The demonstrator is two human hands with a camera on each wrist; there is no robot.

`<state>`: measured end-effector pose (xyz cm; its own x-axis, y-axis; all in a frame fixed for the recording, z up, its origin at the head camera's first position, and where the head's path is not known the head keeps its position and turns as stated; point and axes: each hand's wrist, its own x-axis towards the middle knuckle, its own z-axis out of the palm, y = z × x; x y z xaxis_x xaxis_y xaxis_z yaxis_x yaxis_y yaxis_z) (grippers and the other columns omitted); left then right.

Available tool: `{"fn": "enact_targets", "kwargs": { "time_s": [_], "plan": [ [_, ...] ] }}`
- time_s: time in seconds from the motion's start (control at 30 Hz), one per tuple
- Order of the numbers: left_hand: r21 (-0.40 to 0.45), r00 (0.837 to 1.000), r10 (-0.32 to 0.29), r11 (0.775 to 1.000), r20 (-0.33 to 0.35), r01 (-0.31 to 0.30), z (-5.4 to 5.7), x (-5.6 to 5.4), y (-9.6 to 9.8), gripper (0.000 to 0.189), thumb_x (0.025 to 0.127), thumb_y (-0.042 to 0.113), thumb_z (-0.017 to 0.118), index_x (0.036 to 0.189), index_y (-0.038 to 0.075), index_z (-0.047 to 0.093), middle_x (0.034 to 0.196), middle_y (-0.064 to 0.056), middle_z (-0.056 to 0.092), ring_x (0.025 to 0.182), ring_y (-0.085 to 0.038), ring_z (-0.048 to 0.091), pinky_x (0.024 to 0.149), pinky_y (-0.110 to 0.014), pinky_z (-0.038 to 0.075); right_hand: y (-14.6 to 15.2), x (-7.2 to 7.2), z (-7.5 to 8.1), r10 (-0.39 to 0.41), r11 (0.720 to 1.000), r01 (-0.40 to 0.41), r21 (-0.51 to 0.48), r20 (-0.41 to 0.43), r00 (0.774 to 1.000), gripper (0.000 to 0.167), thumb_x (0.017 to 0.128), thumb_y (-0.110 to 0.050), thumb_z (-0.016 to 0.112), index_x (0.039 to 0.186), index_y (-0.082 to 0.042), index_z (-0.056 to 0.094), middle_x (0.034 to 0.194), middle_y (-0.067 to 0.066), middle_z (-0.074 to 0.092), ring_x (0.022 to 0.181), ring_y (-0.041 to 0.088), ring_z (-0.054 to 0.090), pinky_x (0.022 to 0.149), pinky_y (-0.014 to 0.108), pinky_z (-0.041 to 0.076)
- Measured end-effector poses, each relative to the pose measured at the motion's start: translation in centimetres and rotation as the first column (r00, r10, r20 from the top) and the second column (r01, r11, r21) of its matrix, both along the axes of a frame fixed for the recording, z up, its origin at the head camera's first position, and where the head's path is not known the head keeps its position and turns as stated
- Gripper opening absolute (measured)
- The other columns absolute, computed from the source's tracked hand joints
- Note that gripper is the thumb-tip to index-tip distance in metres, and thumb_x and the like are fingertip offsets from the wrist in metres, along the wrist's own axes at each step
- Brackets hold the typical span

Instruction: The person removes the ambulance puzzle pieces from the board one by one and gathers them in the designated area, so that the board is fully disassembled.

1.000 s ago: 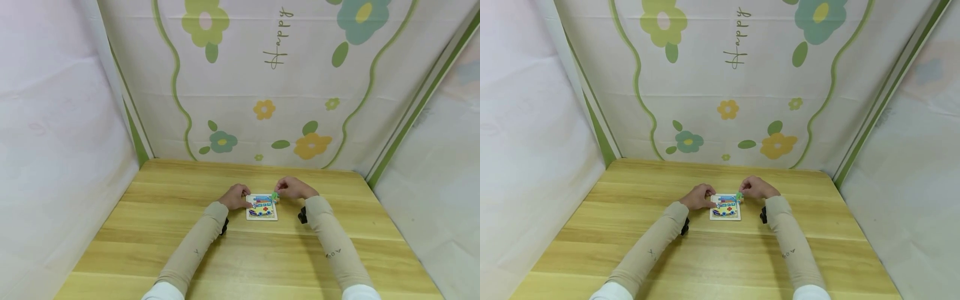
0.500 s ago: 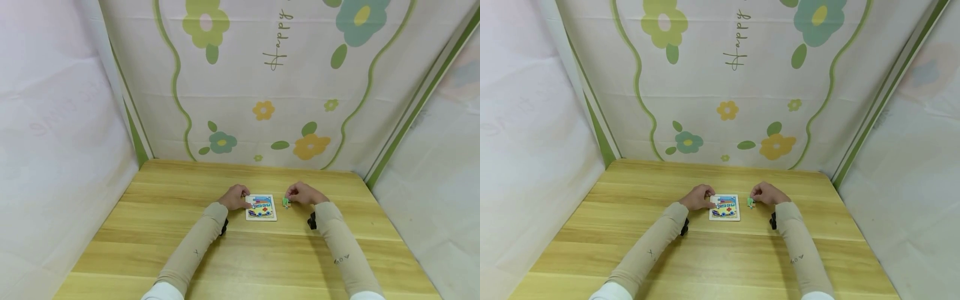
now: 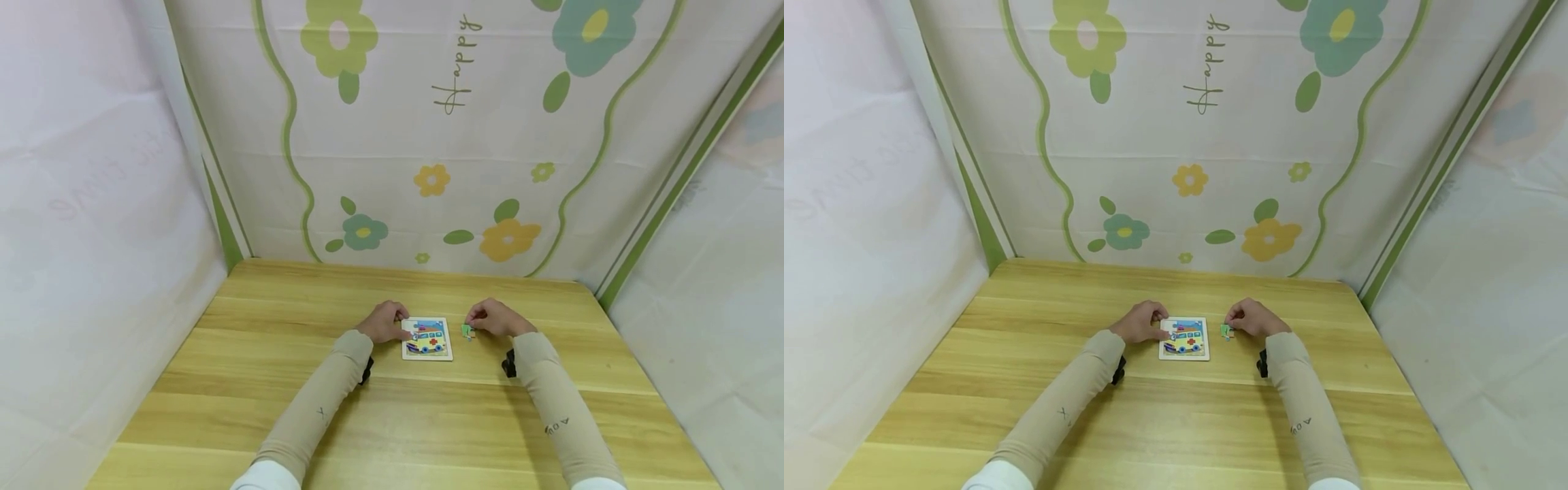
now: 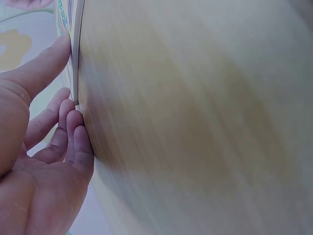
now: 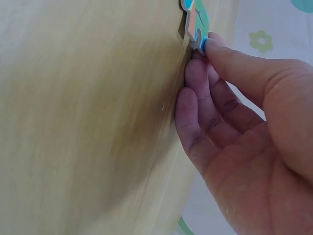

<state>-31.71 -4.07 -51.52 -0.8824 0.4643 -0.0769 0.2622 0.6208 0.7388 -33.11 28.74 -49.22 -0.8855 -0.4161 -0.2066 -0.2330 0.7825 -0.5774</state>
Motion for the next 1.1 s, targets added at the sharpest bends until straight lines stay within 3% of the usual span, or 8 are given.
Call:
{"fn": "enact_targets", "kwargs": {
  "time_s": [0.23, 0.43, 0.67, 1.1],
  "plan": [
    [0.021, 1.000, -0.017, 1.000, -0.020, 0.017, 0.2, 0.4, -0.2, 0.040, 0.093, 0.013, 0.083, 0.125, -0.001, 0.065, 0.122, -0.014, 0.063, 0.108, -0.024, 0.057, 0.101, -0.042, 0.050, -0.1, 0.0, 0.2, -0.006, 1.000, 0.007, 0.020, -0.017, 1.000, 0.012, 0.104, -0.010, 0.066, 0.105, -0.006, 0.077, 0.104, 0.005, 0.076, 0.092, 0.016, 0.061, 0.090, 0.039, 0.054],
    [0.026, 1.000, -0.015, 1.000, -0.023, 0.016, 0.3, 0.5, -0.2, 0.040, 0.092, 0.013, 0.083, 0.125, -0.002, 0.065, 0.121, -0.015, 0.063, 0.108, -0.025, 0.056, 0.101, -0.042, 0.050, -0.9, 0.2, 1.3, 0.019, 1.000, -0.019, 0.025, -0.019, 1.000, 0.012, 0.102, -0.008, 0.068, 0.109, -0.002, 0.076, 0.104, 0.005, 0.076, 0.095, 0.016, 0.066, 0.090, 0.039, 0.057],
    [0.016, 0.999, -0.015, 1.000, -0.033, 0.015, 0.3, 0.5, -0.1, 0.040, 0.092, 0.013, 0.083, 0.125, -0.002, 0.065, 0.120, -0.015, 0.063, 0.107, -0.025, 0.056, 0.101, -0.042, 0.050, -3.2, 0.4, 2.3, 0.094, 0.995, -0.093, 0.028, -0.027, 0.995, 0.015, 0.100, -0.005, 0.070, 0.113, 0.002, 0.073, 0.106, 0.009, 0.075, 0.096, 0.017, 0.069, 0.089, 0.037, 0.060],
    [0.000, 0.999, -0.020, 1.000, -0.027, 0.020, 0.4, 0.3, 0.0, 0.042, 0.092, 0.016, 0.084, 0.126, -0.002, 0.066, 0.121, -0.014, 0.065, 0.108, -0.024, 0.058, 0.102, -0.042, 0.051, -8.1, 0.3, 2.7, 0.196, 0.979, -0.193, 0.073, -0.033, 0.980, 0.019, 0.099, -0.004, 0.071, 0.117, 0.001, 0.074, 0.109, 0.012, 0.076, 0.095, 0.015, 0.069, 0.088, 0.035, 0.060]
  ]
}}
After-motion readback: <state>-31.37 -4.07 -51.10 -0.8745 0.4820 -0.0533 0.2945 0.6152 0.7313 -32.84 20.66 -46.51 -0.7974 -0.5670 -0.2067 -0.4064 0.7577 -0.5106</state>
